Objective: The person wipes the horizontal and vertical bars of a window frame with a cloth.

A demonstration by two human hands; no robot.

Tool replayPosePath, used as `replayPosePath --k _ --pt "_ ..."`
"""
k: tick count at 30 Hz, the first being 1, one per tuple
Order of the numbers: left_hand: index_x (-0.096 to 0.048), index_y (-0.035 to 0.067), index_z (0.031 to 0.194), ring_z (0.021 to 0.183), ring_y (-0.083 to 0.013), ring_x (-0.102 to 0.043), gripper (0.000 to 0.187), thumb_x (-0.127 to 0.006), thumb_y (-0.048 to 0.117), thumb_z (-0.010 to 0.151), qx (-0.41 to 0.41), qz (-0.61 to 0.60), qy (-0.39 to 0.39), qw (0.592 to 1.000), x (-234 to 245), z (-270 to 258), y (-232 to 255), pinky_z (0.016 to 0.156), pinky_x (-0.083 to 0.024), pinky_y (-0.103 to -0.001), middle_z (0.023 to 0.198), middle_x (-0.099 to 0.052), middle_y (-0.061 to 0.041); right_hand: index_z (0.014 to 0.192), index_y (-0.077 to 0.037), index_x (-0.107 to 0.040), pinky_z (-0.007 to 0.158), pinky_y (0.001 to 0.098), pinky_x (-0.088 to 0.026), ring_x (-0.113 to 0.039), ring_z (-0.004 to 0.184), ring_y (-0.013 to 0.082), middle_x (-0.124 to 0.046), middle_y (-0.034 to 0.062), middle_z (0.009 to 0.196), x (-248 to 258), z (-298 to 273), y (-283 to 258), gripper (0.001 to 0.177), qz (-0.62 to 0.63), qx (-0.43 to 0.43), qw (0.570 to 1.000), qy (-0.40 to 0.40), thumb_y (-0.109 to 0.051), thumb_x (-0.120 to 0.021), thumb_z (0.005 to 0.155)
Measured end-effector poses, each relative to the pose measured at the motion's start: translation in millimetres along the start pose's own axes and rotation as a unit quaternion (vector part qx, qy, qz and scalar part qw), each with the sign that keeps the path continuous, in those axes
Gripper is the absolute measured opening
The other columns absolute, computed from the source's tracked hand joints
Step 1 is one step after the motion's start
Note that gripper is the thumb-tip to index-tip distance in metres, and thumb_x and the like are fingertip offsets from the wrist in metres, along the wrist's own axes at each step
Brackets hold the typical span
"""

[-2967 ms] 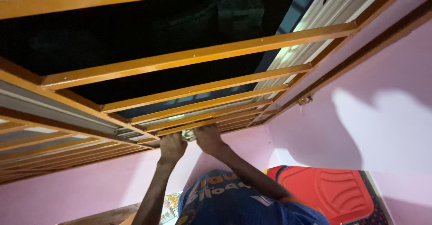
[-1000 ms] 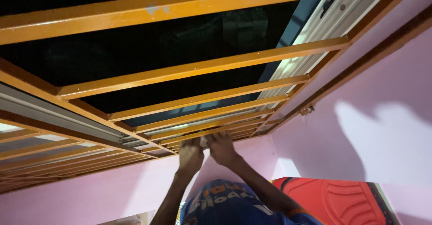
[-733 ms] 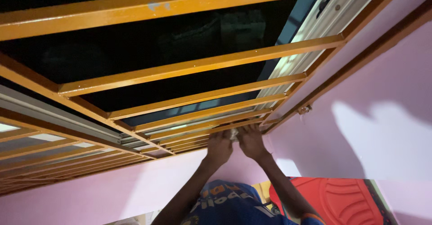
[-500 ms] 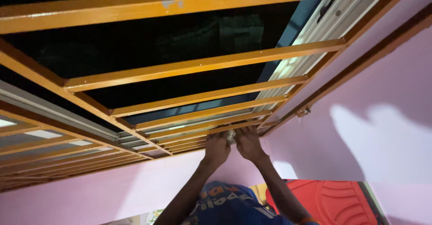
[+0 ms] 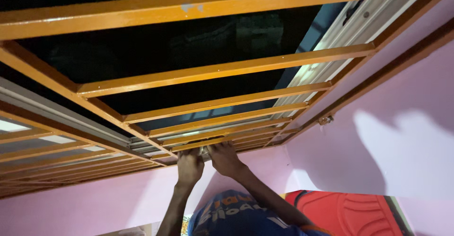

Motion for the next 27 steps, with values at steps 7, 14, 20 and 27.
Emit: replayPosePath --k 7,14,20,27 --pt "-0.053 -0.004 0.137 0.109 -0.0443 -0.062 0.062 -0.061 0.0 0.076 0.019 0.025 -0.12 0.992 -50.9 -0.9 2.4 0.102 -0.044 -0.059 0.116 -0.065 -0.027 0.133 -0.003 -0.059 0.109 0.0589 -0.036 -0.049 0.13 0.0446 -0.059 0.0252 0.135 0.3 -20.0 34.4 0.052 0.029 -0.032 0.999 -0.002 0.002 -0.056 0.082" --pt "-0.055 -0.004 0.13 0.109 -0.0493 -0.059 0.058 -0.068 0.006 0.074 -0.08 -0.045 -0.117 0.989 -99.7 19.9 67.5 0.094 -0.047 -0.06 0.121 -0.062 -0.03 0.128 -0.004 -0.063 0.106 0.0597 -0.037 -0.053 0.124 0.049 -0.063 0.0261 0.129 54.9 -61.7 101.2 0.053 0.018 -0.064 0.995 0.075 0.0 -0.059 0.075" --pt "-0.057 -0.004 0.13 0.11 -0.0495 -0.057 0.057 -0.067 0.004 0.074 -0.066 -0.089 -0.141 0.984 -119.1 24.7 81.8 0.094 -0.046 -0.059 0.123 -0.061 -0.029 0.122 -0.003 -0.064 0.109 0.0564 -0.038 -0.051 0.124 0.0487 -0.062 0.0269 0.125 58.2 -77.9 124.7 0.045 0.074 -0.122 0.988 0.052 0.001 -0.061 0.078" --pt "-0.064 0.003 0.125 0.112 -0.0456 -0.059 0.051 -0.062 -0.004 0.075 -0.009 -0.133 -0.091 0.987 -84.3 5.3 49.9 0.097 -0.047 -0.056 0.123 -0.064 -0.024 0.11 -0.004 -0.068 0.109 0.0551 -0.037 -0.05 0.127 0.0455 -0.064 0.021 0.127 47.1 -55.9 76.1 0.047 0.103 -0.088 0.982 0.13 0.011 -0.056 0.067"
Point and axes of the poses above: each hand's wrist, its own z-axis towards the middle knuckle, its own x-axis out of the back of the hand, y = z × x, the point moved 3 cm from there along z, towards the middle knuckle
